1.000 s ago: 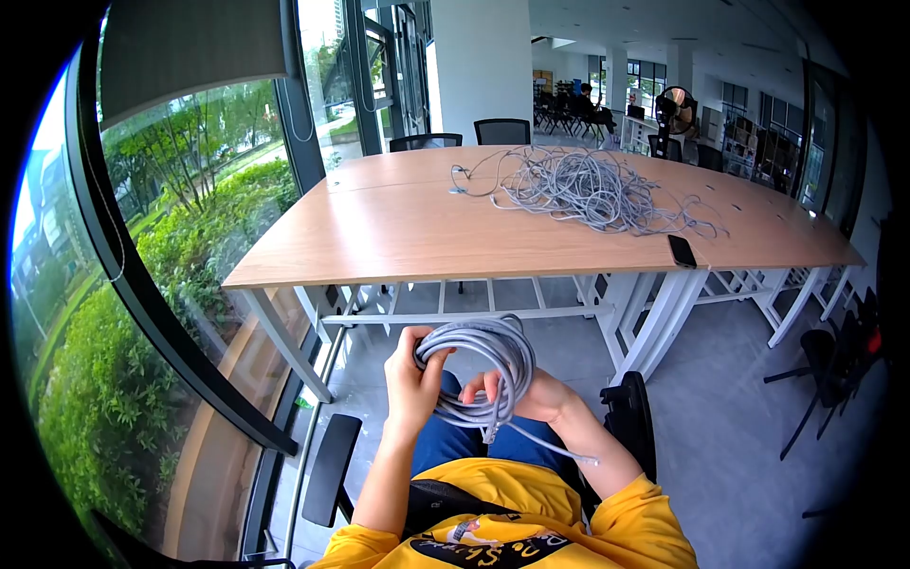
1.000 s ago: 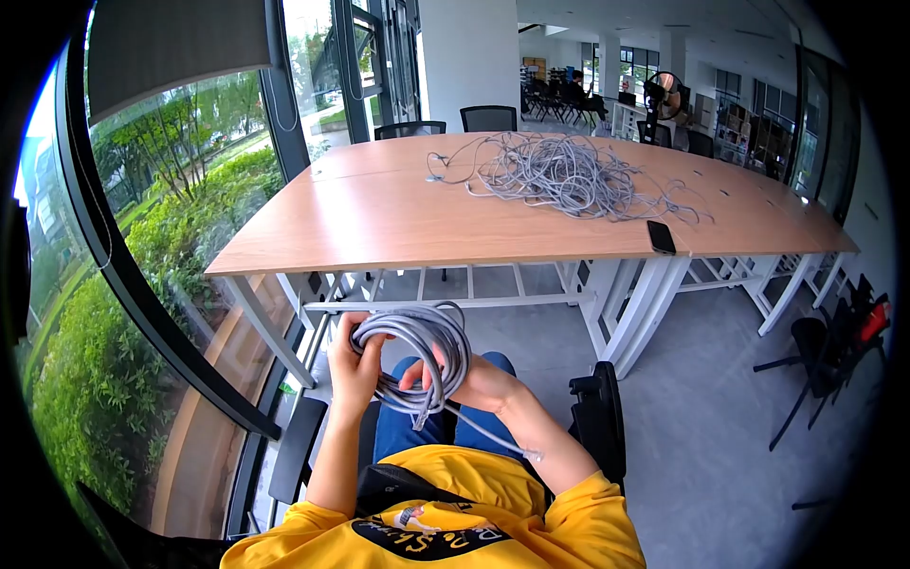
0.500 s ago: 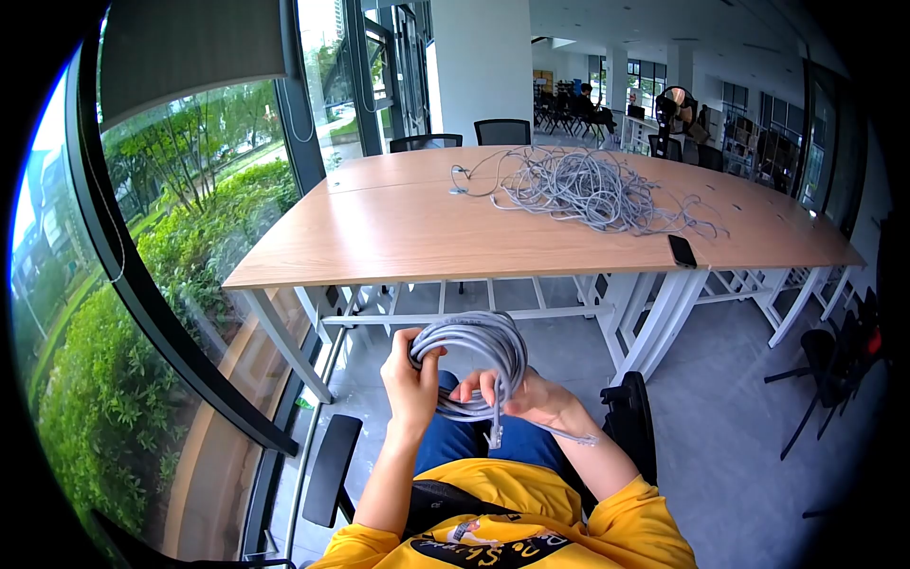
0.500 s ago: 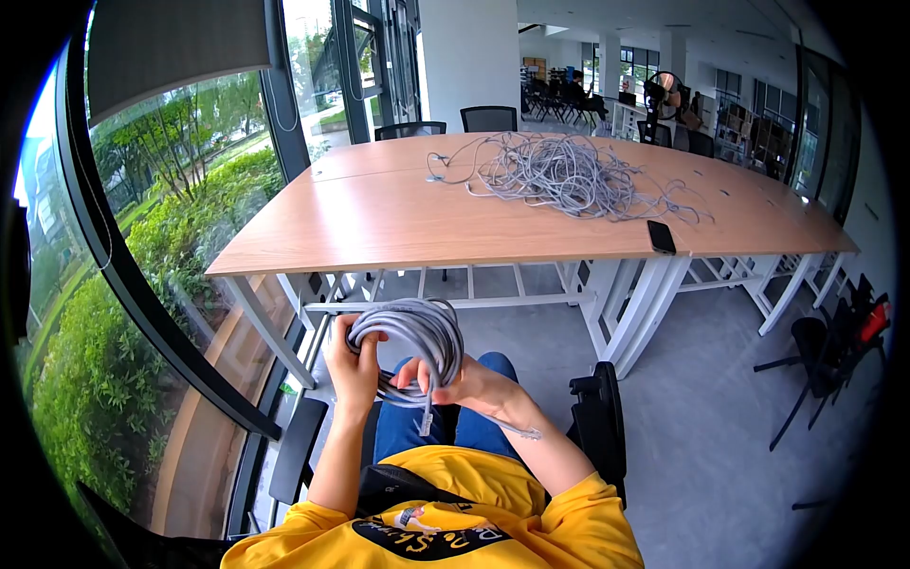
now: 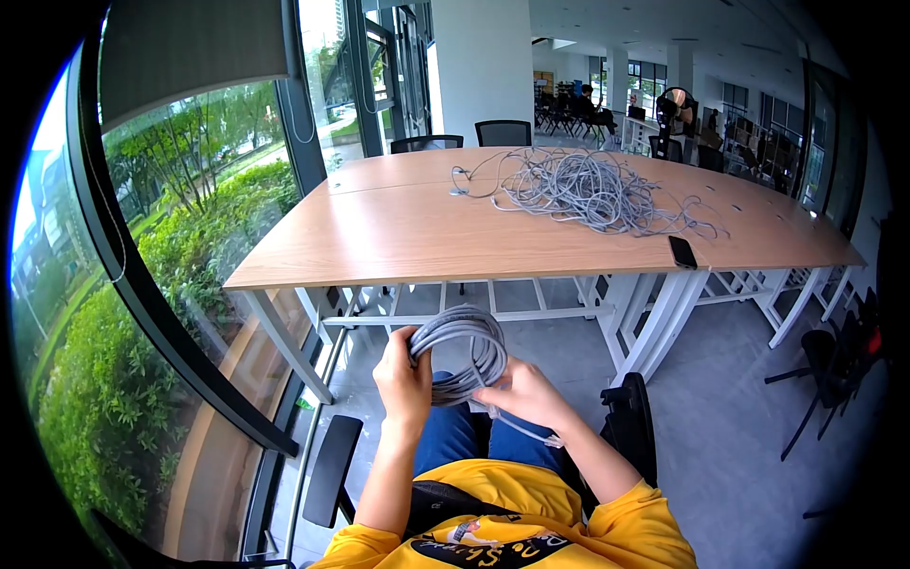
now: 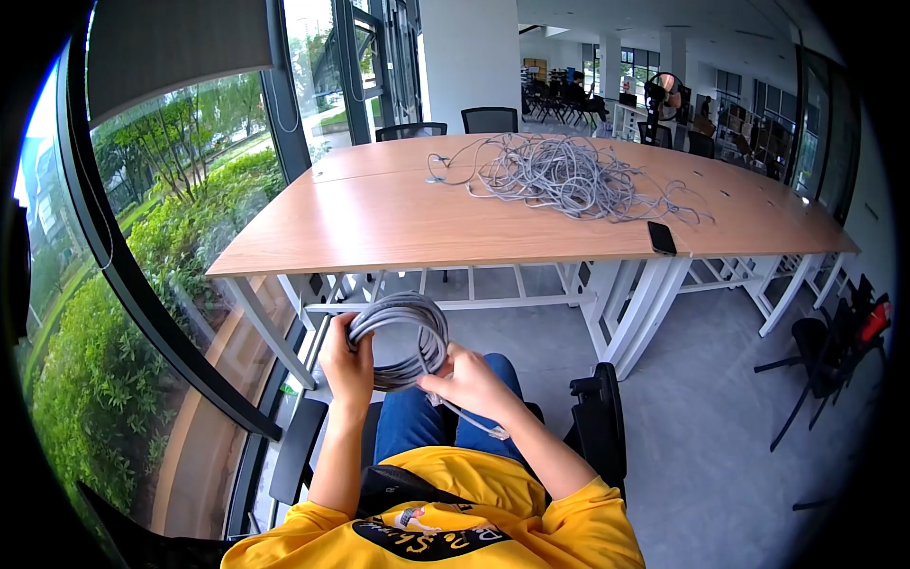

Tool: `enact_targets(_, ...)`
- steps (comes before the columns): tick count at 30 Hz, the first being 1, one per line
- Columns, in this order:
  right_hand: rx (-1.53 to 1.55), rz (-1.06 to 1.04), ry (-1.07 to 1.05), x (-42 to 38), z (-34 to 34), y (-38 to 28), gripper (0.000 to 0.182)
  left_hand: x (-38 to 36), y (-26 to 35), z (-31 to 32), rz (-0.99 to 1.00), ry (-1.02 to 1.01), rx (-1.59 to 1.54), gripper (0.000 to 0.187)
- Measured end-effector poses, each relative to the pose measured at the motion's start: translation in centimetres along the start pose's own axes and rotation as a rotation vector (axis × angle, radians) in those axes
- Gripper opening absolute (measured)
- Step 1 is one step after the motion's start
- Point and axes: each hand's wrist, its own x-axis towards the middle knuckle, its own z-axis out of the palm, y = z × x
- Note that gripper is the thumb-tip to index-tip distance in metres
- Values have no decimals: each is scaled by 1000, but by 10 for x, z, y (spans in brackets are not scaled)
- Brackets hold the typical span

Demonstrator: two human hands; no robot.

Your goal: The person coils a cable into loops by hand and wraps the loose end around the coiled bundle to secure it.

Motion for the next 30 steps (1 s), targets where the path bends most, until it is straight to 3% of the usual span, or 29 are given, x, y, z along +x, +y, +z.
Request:
enact_targets(2,-168,-23,70,-8,-8,-33,23,-1,-4,1,-3,4,72,19)
enact_targets(4,-578,30,-17,-9,-10,-38,24,0,-6,3,4,8,82,18)
enact_targets(5,-282,108,-94,-9,-9,-41,29,0,-8,3,14,15,93,18)
enact_targets(6,-282,107,-93,-8,-10,-40,29,0,-11,4,15,16,93,18)
enact_targets(9,142,187,-382,-9,-14,-36,31,3,-21,3,-3,27,147,19)
enact_targets(10,141,187,-382,-11,-16,-41,31,4,-26,3,-3,28,147,19)
enact_targets(12,369,191,-607,-19,-24,-57,30,5,-36,2,-52,22,245,19)
enact_targets(14,419,205,-584,-24,-35,-67,26,4,-45,0,-119,-6,251,20)
enact_targets(16,562,174,-357,-25,-49,-68,23,4,-46,-2,-223,-72,145,22)
enact_targets(22,782,182,18,-13,-88,-36,21,8,-48,-6,-184,-257,9,22)
enact_targets(24,1150,186,146,-8,-94,-19,17,10,-39,-9,-107,-367,37,18)
enact_targets(25,1291,252,324,-2,-96,-15,15,11,-32,-8,-178,-427,-51,21)
enact_targets(26,1447,148,430,4,-98,-12,14,11,-21,-8,-258,-548,-68,27)
enact_targets(28,1520,153,467,10,-99,1,15,11,-11,-10,-239,-650,-59,32)
enact_targets(30,1540,145,488,11,-98,7,17,5,-19,-4,-138,-611,-44,30)
